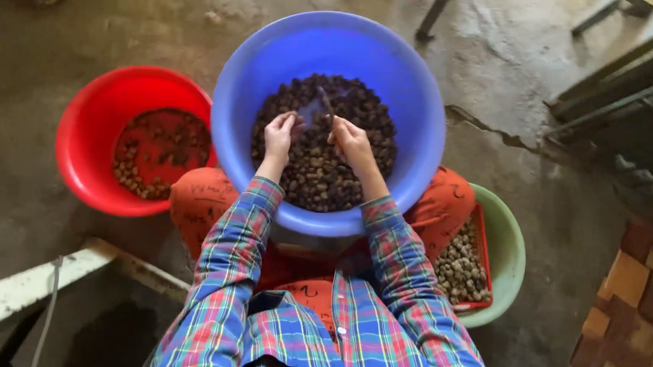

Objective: The person sits cross-legged on a low stool and uses a small knife to peel the outer skin off brown nuts held in a blue basin on their lap. They pick up each nut, scrape the skin with the knife, and place the peeled nut into a red basin to the left.

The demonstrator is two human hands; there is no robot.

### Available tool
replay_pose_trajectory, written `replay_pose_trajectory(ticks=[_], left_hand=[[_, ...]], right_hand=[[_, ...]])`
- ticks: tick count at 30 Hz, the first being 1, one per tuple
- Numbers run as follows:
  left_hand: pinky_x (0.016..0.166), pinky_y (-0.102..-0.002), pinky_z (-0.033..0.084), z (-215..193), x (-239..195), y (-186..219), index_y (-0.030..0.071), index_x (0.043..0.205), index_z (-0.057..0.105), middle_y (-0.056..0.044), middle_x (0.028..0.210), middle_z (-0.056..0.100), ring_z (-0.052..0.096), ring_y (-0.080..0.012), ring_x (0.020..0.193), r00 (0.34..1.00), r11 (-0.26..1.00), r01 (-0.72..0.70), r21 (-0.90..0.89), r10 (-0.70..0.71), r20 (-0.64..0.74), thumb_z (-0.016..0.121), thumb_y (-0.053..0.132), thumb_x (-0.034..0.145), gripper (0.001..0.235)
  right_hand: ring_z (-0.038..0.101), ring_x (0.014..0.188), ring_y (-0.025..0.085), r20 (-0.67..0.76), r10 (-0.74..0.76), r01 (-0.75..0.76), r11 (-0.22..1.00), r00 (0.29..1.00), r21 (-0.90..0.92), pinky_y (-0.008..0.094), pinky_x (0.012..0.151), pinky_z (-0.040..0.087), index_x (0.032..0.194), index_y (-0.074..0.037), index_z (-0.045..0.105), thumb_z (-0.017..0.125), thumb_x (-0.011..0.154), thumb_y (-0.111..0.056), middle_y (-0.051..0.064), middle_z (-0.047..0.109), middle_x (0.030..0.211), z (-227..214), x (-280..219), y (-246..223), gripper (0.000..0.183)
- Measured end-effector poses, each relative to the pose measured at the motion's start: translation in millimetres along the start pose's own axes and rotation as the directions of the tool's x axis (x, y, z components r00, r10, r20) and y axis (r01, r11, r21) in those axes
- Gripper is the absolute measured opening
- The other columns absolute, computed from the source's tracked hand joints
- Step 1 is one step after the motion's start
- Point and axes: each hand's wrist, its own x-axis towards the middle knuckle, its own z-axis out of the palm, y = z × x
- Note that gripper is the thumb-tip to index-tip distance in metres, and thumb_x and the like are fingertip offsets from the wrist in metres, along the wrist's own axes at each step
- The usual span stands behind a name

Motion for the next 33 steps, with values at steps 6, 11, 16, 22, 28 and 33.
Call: replay_pose_trajectory(ticks=[6,11,16,22,28,33], left_hand=[[0.071,-0.036,0.066,10,-7,13,0.005,0.109,0.073,-0.014,0.096,0.076,0.076,-0.0230,0.080,0.997,0.938,0.056,-0.342,-0.073,-0.036,0.068,0.010,0.097,0.014],[0.094,-0.045,0.062,11,-26,48,0.001,0.128,0.066,-0.018,0.116,0.074,0.074,-0.0287,0.103,0.993,0.895,0.107,-0.434,-0.069,0.100,0.058,0.003,0.101,0.028],[0.102,-0.050,0.056,17,-36,60,-0.003,0.133,0.063,-0.023,0.126,0.068,0.069,-0.0364,0.115,0.988,0.906,0.099,-0.411,-0.040,0.151,0.060,-0.001,0.101,0.033],[0.102,-0.045,0.056,10,-26,48,0.000,0.133,0.064,-0.018,0.123,0.072,0.071,-0.0303,0.113,0.993,0.941,0.039,-0.336,-0.001,0.114,0.062,0.001,0.100,0.034],[0.104,-0.047,0.056,16,-47,75,-0.001,0.131,0.065,-0.020,0.122,0.072,0.070,-0.0309,0.114,0.988,0.933,0.068,-0.353,-0.013,0.156,0.062,-0.001,0.099,0.032],[0.100,-0.047,0.058,14,-35,55,0.000,0.131,0.066,-0.018,0.119,0.073,0.072,-0.0293,0.109,0.991,0.941,0.063,-0.334,-0.019,0.135,0.063,-0.002,0.099,0.032]], right_hand=[[0.054,0.046,0.012,0.144,-0.046,0.039,0.998,0.988,0.051,0.025,0.039,0.042,0.127,-0.019,0.074,0.062,0.097,-0.023,0.009,0.069,0.064,53,0,-33,0.032],[0.049,0.036,0.017,0.225,0.026,-0.071,0.979,0.974,0.192,0.023,0.026,0.032,0.142,-0.011,0.057,0.059,0.105,-0.027,0.015,0.064,0.069,49,31,-7,0.041],[0.045,0.028,0.019,0.224,0.040,-0.093,0.968,0.974,0.231,0.025,0.020,0.029,0.139,-0.013,0.062,0.056,0.107,-0.025,0.019,0.062,0.069,38,19,-33,0.035],[0.047,0.031,0.020,0.236,0.087,-0.162,0.934,0.968,0.320,0.025,0.020,0.030,0.141,-0.017,0.059,0.053,0.107,-0.027,0.020,0.063,0.074,42,7,-53,0.037],[0.043,0.026,0.020,0.232,0.109,-0.179,0.935,0.966,0.305,0.024,0.018,0.031,0.131,-0.017,0.067,0.053,0.107,-0.029,0.020,0.063,0.070,34,13,-48,0.030],[0.046,0.032,0.018,0.293,0.087,-0.170,0.947,0.952,0.271,0.022,0.021,0.030,0.143,-0.017,0.057,0.055,0.105,-0.025,0.019,0.064,0.073,42,7,-47,0.039]])
